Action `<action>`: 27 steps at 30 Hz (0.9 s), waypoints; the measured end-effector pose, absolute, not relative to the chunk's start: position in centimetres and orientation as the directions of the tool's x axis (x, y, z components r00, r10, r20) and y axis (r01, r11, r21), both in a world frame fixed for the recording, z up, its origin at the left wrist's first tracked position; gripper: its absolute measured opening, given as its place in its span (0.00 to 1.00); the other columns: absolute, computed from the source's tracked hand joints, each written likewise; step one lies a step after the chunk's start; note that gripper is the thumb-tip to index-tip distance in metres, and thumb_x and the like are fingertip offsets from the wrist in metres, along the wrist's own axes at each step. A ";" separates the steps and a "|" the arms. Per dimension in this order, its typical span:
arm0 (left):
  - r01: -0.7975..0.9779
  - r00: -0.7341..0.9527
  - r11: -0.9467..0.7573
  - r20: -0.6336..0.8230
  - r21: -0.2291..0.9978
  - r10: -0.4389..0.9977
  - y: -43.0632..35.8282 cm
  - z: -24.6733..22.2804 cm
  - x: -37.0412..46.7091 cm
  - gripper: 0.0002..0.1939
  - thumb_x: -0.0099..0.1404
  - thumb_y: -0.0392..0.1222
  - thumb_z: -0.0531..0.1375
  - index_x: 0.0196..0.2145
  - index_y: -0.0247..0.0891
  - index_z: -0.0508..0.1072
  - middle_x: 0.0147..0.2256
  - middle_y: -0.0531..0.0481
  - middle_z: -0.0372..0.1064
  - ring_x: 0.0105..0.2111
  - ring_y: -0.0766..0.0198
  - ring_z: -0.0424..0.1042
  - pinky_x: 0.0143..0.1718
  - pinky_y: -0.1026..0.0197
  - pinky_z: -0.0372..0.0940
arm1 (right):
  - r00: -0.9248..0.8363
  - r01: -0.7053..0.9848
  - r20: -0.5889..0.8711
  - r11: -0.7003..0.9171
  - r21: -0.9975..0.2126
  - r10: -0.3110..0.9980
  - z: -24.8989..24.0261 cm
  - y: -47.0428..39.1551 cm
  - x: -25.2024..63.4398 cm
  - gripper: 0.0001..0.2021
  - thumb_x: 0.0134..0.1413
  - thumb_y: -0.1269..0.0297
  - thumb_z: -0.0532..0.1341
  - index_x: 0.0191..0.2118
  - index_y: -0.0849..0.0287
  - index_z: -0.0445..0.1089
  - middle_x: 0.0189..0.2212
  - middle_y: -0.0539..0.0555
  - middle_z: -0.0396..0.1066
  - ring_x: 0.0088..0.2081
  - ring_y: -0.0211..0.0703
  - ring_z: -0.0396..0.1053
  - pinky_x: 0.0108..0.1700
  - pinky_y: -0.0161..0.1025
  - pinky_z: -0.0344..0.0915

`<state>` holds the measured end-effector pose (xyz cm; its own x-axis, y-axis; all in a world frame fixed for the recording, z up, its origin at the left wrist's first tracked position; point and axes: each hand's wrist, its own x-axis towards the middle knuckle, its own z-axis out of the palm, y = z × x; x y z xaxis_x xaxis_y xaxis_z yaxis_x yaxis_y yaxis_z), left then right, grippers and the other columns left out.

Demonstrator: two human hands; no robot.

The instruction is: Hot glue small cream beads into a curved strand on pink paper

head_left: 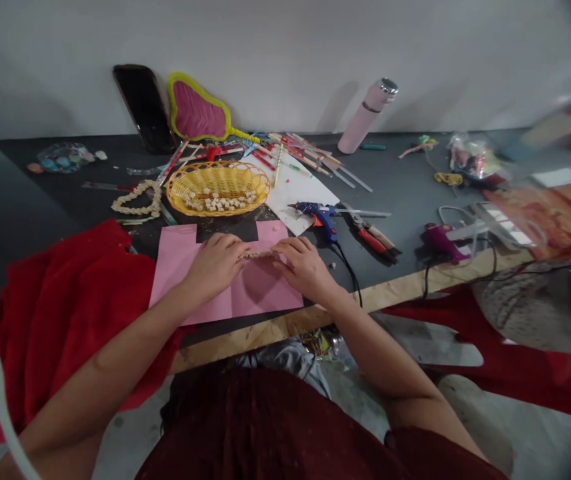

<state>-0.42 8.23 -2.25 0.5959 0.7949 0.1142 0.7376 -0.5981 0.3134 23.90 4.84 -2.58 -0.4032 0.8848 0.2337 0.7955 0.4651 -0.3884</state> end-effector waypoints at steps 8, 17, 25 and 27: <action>0.756 0.543 -0.557 0.148 0.343 0.827 8.7 -3.8 -0.1 0.15 0.71 0.38 0.56 0.51 0.39 0.78 0.47 0.43 0.76 0.49 0.49 0.69 0.50 0.47 0.64 | -0.534 0.759 0.142 0.546 -0.355 0.834 -2.6 7.7 21.9 0.15 0.61 0.69 0.62 0.52 0.54 0.76 0.53 0.58 0.75 0.55 0.55 0.65 0.56 0.54 0.63; 0.778 0.532 -0.552 0.151 0.301 0.833 8.4 -3.8 0.1 0.14 0.72 0.38 0.55 0.50 0.38 0.77 0.46 0.43 0.76 0.48 0.48 0.69 0.49 0.46 0.63 | -0.536 0.751 0.159 0.554 -0.360 0.829 -3.5 8.0 21.1 0.09 0.63 0.69 0.61 0.46 0.56 0.77 0.50 0.56 0.77 0.53 0.53 0.66 0.57 0.52 0.60; 0.782 0.526 -0.546 0.150 0.302 0.837 8.4 -3.8 0.2 0.15 0.72 0.37 0.54 0.49 0.39 0.78 0.46 0.42 0.76 0.48 0.49 0.70 0.49 0.46 0.63 | -0.527 0.760 0.160 0.547 -0.351 0.835 -3.6 7.9 21.0 0.10 0.62 0.71 0.61 0.46 0.54 0.77 0.49 0.55 0.78 0.53 0.53 0.66 0.58 0.53 0.59; 0.783 0.523 -0.543 0.151 0.304 0.839 8.3 -3.8 0.2 0.15 0.72 0.37 0.54 0.49 0.39 0.78 0.46 0.42 0.76 0.48 0.48 0.70 0.48 0.46 0.63 | -0.524 0.760 0.164 0.546 -0.353 0.836 -3.7 7.9 21.0 0.10 0.62 0.71 0.61 0.46 0.54 0.77 0.49 0.55 0.78 0.53 0.53 0.67 0.58 0.53 0.59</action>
